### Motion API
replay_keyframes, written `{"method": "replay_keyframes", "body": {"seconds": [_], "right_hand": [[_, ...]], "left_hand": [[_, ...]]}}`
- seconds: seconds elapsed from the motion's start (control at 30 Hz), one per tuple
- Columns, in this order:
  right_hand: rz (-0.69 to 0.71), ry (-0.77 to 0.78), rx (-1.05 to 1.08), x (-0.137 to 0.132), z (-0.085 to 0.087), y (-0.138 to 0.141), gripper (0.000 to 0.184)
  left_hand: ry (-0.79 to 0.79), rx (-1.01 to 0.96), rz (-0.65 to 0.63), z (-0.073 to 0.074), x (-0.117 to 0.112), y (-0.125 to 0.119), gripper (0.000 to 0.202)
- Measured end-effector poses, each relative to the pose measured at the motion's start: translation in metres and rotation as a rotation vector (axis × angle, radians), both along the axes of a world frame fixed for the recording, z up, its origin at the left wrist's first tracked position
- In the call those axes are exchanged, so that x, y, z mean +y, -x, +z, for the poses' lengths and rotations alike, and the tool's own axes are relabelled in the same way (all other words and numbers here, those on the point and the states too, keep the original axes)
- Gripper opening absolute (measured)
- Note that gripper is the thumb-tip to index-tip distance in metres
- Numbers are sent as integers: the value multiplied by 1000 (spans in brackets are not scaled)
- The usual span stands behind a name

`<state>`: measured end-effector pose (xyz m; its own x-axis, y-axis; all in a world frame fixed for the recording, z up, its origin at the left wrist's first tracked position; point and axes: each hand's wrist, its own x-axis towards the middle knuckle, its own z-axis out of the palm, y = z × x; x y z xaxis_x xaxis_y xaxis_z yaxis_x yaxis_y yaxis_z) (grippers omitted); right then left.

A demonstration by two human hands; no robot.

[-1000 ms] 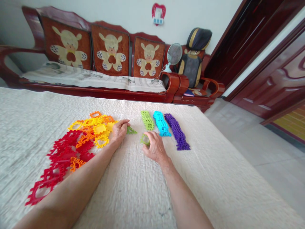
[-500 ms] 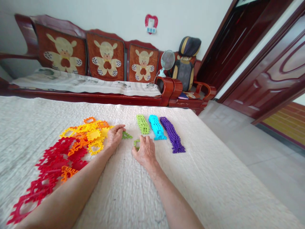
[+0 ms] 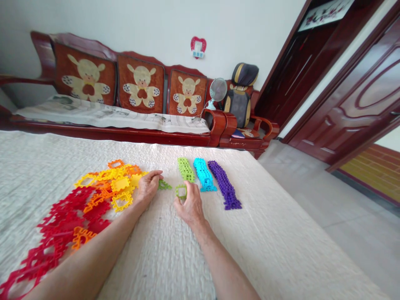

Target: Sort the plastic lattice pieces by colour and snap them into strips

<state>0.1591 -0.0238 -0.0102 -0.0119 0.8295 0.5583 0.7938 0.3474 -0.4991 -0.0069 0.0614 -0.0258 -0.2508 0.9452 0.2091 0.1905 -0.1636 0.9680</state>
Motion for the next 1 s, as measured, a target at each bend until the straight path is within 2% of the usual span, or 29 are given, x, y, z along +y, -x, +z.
{"method": "replay_keyframes", "body": {"seconds": [0.17,0.33,0.47,0.7,0.87,1.0], "right_hand": [[-52,-67,43,7,-3,-4,53],[-144,-142,28,30,6,-4,52],[-193,-186,4,45,3,-1,52],[-192,-199,-61,46,-7,-4,48],[-206,-221,-77,47,-5,-7,51],[-138,-248,-71,44,-2,-2,47]], "left_hand": [[-1,-4,15,1,0,0,31],[-5,-2,7,-1,2,0,31],[3,-10,25,0,1,0,30],[-2,-36,35,3,-3,0,31],[-11,-35,33,3,-4,1,31],[-29,-46,47,0,-1,0,28]]}}
